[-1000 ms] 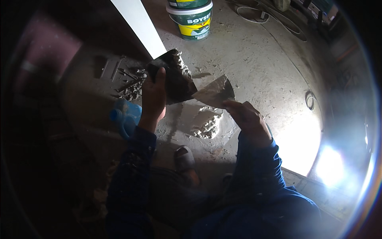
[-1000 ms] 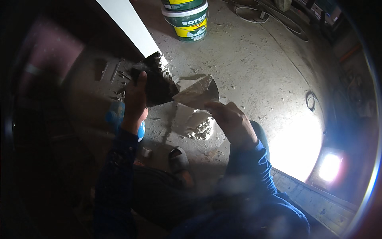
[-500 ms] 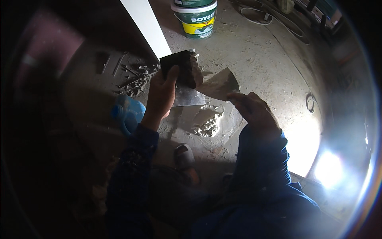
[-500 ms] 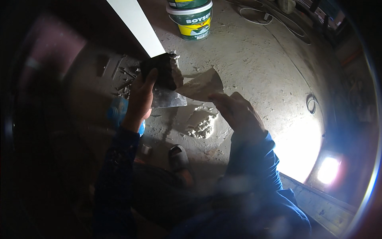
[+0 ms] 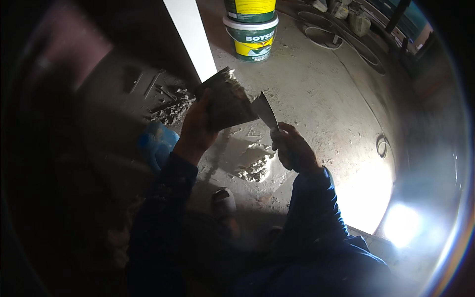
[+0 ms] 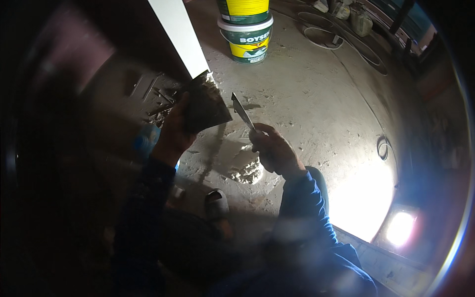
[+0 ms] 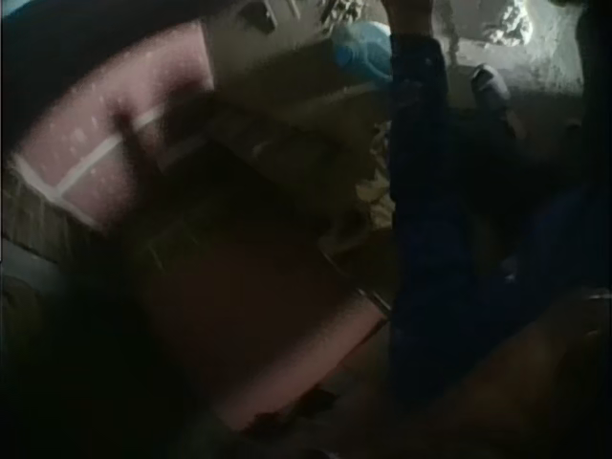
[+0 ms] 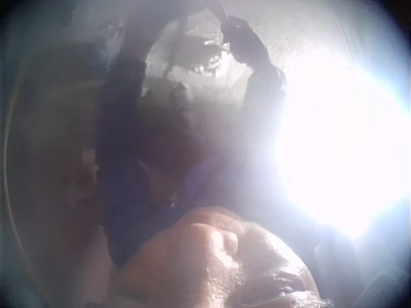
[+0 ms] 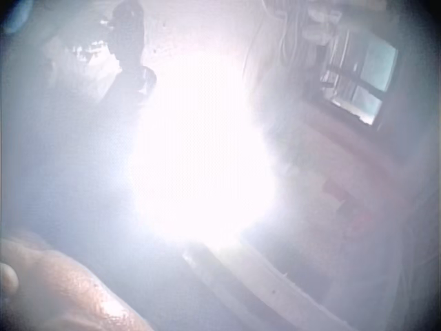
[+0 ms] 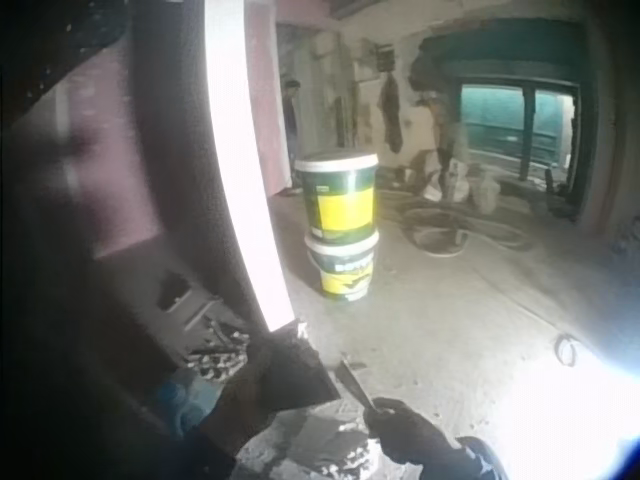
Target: The person scoops dry cement powder from a bag onto the floor, pours water from a blue jug, and mixes the materials using a trowel and a hawk. The person then scrapes the mixed cement from the floor onto the hawk.
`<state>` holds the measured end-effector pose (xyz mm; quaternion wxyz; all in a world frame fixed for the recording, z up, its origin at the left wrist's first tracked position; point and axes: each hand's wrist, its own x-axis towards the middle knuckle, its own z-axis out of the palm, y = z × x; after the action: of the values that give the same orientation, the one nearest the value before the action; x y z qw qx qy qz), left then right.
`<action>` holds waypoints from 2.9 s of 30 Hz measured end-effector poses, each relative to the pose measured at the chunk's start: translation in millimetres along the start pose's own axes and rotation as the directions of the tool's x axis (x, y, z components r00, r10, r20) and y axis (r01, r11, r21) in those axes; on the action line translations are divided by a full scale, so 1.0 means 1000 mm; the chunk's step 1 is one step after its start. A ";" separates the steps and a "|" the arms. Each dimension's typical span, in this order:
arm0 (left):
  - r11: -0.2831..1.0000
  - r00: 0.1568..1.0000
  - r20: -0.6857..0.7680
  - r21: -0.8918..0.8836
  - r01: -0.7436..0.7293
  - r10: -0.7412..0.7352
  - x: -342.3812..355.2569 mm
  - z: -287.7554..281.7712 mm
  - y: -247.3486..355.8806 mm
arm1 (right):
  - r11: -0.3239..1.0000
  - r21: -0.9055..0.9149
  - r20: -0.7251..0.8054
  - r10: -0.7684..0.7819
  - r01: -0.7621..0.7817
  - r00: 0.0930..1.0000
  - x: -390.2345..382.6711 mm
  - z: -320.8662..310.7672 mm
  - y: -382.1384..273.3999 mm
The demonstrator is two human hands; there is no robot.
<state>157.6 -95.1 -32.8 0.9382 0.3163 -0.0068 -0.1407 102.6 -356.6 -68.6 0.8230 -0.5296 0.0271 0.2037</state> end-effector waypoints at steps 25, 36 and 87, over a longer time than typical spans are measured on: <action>0.864 0.538 -0.692 0.479 -0.157 0.482 0.007 -0.087 0.057 | 0.210 -0.852 0.283 -0.587 0.480 0.759 0.069 0.056 0.006; 0.707 0.390 -0.704 0.688 0.165 0.594 -0.004 -0.087 0.063 | -0.023 -0.896 0.409 -0.433 0.443 0.804 0.130 0.093 0.009; 0.858 0.858 -0.153 0.255 -0.445 0.490 0.009 0.009 0.036 | 0.957 -0.219 0.324 -0.110 0.188 0.940 0.054 0.070 -0.036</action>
<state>174.4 -75.4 -5.0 0.9003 0.4158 0.0018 0.1287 153.3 -290.7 -20.9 0.7579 -0.5899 -0.1678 0.2225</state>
